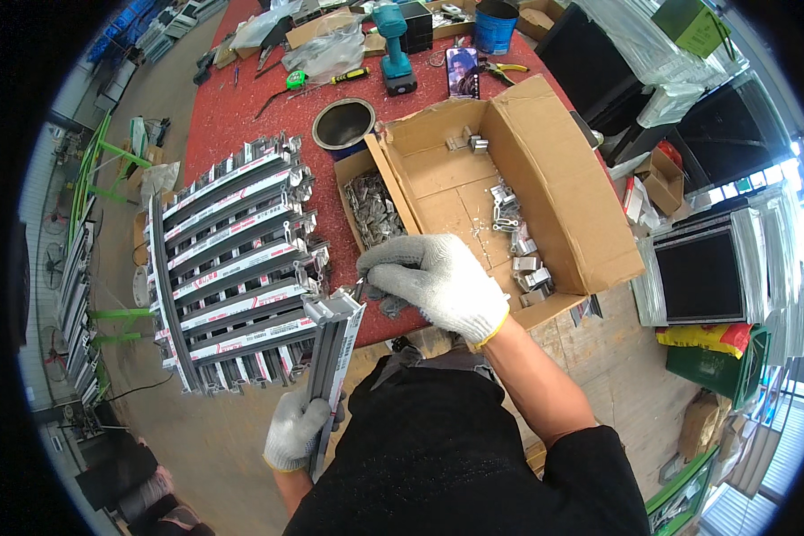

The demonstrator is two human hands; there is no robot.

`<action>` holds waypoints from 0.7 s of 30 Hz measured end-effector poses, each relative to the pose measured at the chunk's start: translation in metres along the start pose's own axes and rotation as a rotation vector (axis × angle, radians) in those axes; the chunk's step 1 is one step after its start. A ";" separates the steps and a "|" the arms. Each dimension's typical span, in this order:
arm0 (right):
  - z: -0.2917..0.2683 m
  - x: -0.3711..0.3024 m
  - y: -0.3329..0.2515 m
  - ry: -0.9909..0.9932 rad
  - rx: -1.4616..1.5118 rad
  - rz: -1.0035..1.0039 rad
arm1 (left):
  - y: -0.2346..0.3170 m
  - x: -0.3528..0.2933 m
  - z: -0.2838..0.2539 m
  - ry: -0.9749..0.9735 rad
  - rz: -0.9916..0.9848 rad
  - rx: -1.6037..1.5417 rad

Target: The person repeatedly picks small metal brackets from a cardboard box and attaches them to long aluminum extrusion profiles. They slide the brackets into place along the profiles and stack the completed units on the table. The process is repeated for multiple profiles throughout the clip.

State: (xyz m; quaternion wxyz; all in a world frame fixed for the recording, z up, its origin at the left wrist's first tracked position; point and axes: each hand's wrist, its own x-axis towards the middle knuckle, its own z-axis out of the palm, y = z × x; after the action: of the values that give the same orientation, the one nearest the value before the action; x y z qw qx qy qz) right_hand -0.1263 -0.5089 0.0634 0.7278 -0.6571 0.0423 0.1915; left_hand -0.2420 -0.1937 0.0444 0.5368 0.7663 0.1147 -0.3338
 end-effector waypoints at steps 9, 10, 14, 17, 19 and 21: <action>-0.002 0.003 0.003 -0.016 -0.036 0.015 | -0.004 0.001 0.001 0.024 -0.011 0.048; -0.002 0.003 0.004 -0.018 -0.057 -0.004 | -0.005 0.001 0.001 0.024 -0.017 0.048; -0.005 0.006 0.004 -0.046 -0.139 -0.015 | -0.009 0.002 0.001 0.038 0.009 0.038; -0.012 0.007 0.004 -0.105 -0.065 0.067 | -0.014 0.002 0.000 0.032 -0.012 0.031; -0.016 0.008 0.006 -0.150 -0.004 0.114 | -0.016 0.004 -0.002 0.019 -0.024 0.014; -0.019 0.010 0.010 -0.196 0.022 0.143 | -0.018 0.005 -0.003 -0.013 -0.027 -0.051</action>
State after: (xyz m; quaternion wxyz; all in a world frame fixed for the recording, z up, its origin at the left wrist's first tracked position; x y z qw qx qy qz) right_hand -0.1166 -0.5250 0.0487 0.7201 -0.6226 0.0200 0.3058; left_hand -0.2469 -0.1843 0.0286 0.5524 0.7485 0.1301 -0.3429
